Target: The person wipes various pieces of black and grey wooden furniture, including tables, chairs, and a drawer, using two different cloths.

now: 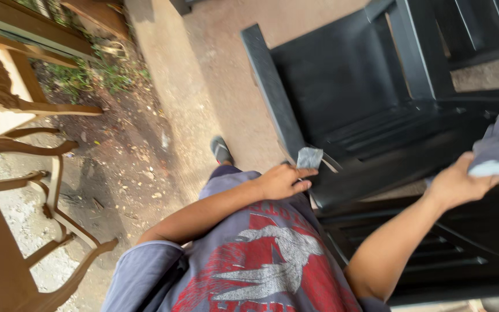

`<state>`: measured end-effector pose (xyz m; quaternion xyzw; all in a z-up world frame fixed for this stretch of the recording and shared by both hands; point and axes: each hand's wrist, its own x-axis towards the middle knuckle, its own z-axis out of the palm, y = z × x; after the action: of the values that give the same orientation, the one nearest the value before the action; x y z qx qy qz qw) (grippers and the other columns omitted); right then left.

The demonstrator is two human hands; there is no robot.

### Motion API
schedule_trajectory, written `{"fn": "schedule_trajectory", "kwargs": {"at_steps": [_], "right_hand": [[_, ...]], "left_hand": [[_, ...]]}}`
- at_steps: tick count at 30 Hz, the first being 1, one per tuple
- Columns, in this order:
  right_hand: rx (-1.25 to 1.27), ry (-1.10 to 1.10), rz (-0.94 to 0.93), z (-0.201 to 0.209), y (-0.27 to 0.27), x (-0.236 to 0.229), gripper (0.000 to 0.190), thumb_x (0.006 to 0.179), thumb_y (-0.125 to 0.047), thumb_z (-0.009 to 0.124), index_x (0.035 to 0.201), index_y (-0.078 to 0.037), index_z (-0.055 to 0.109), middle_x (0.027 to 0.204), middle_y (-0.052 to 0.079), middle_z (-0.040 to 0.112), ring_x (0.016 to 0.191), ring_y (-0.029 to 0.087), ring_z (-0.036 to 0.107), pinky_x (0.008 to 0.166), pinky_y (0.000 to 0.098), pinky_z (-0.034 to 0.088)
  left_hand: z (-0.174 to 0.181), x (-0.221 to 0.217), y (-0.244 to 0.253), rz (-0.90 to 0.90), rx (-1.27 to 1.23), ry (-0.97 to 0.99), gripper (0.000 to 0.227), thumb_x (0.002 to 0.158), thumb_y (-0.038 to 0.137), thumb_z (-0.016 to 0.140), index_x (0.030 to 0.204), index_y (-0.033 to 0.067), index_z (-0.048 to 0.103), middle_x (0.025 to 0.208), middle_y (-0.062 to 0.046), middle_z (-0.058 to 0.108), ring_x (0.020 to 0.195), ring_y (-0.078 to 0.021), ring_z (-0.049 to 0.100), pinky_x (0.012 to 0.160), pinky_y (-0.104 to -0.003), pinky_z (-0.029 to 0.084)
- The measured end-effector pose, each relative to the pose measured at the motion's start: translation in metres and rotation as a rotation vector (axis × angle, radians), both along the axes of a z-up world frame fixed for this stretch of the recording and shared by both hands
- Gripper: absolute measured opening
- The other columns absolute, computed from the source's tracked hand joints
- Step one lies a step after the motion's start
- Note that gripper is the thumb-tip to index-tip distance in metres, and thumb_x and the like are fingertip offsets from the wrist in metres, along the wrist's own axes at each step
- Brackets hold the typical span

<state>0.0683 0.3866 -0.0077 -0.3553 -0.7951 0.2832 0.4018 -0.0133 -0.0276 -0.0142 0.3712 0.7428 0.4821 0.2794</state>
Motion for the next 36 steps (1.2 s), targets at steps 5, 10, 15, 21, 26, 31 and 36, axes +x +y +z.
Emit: {"fn": "schedule_trajectory", "kwargs": {"at_steps": [5,10,15,21,26,31,36], "right_hand": [[0.224,-0.159,0.17,0.055,-0.176,0.004,0.034,0.1,0.003,0.073,0.133,0.014,0.069,0.133,0.021,0.068,0.125,0.031,0.07,0.109,0.04,0.058],[-0.106,-0.388,0.21,0.081,-0.292,-0.015,0.022,0.108,0.001,0.074,0.127,0.01,0.072,0.126,0.02,0.071,0.11,0.024,0.068,0.1,0.035,0.054],[-0.606,-0.063,0.663,0.081,-0.389,-0.114,0.044,0.103,0.002,0.065,0.146,0.008,0.054,0.139,0.013,0.064,0.125,0.018,0.064,0.11,0.0294,0.051],[-0.49,-0.201,1.098,0.085,-0.492,-0.24,0.046,0.1,-0.001,0.066,0.143,0.005,0.055,0.133,0.009,0.064,0.121,0.015,0.06,0.11,0.0286,0.046],[-0.688,-0.423,1.381,0.059,-0.553,-0.32,0.046,0.095,-0.009,0.068,0.138,0.002,0.057,0.12,0.005,0.071,0.108,0.013,0.064,0.095,0.0276,0.051],[-0.836,-0.499,1.528,0.026,-0.578,-0.405,0.034,0.095,-0.011,0.07,0.127,0.0,0.066,0.113,0.008,0.075,0.101,0.012,0.069,0.088,0.0289,0.056],[-0.762,-0.551,1.6,0.037,-0.594,-0.522,0.038,0.091,-0.012,0.072,0.127,0.0,0.064,0.114,0.008,0.07,0.099,0.014,0.068,0.088,0.0301,0.056]], "left_hand": [[-0.033,-0.036,-0.1,-0.012,-0.166,-0.074,0.05,0.098,0.038,0.059,0.141,0.0145,0.061,0.105,-0.024,0.074,0.096,-0.0411,0.071,0.092,-0.048,0.055],[-0.061,-0.076,-0.2,0.201,-0.16,-0.122,0.047,0.098,0.04,0.058,0.139,0.0158,0.063,0.106,-0.021,0.076,0.099,-0.0379,0.074,0.091,-0.045,0.057],[-0.045,-0.122,-0.251,0.356,-0.067,-0.152,0.05,0.1,0.041,0.056,0.142,0.0149,0.061,0.109,-0.02,0.077,0.102,-0.0354,0.075,0.093,-0.044,0.056],[-0.015,-0.167,-0.282,0.633,0.079,-0.541,0.07,0.096,0.05,0.063,0.155,0.0132,0.053,0.094,-0.02,0.075,0.086,-0.0303,0.074,0.084,-0.042,0.059],[-0.042,-0.217,-0.307,0.749,0.761,-0.912,0.071,0.097,0.041,0.073,0.15,0.0009,0.047,0.13,-0.008,0.065,0.117,-0.0194,0.065,0.098,-0.036,0.058],[-0.045,-0.288,-0.347,0.958,0.703,-0.858,0.048,0.101,0.024,0.066,0.144,0.0067,0.053,0.124,-0.005,0.069,0.111,-0.0146,0.067,0.092,-0.032,0.057],[-0.03,-0.386,-0.359,1.089,0.677,-0.853,0.045,0.101,0.023,0.063,0.142,0.0079,0.053,0.123,-0.004,0.069,0.107,-0.0138,0.068,0.088,-0.031,0.057]]}}
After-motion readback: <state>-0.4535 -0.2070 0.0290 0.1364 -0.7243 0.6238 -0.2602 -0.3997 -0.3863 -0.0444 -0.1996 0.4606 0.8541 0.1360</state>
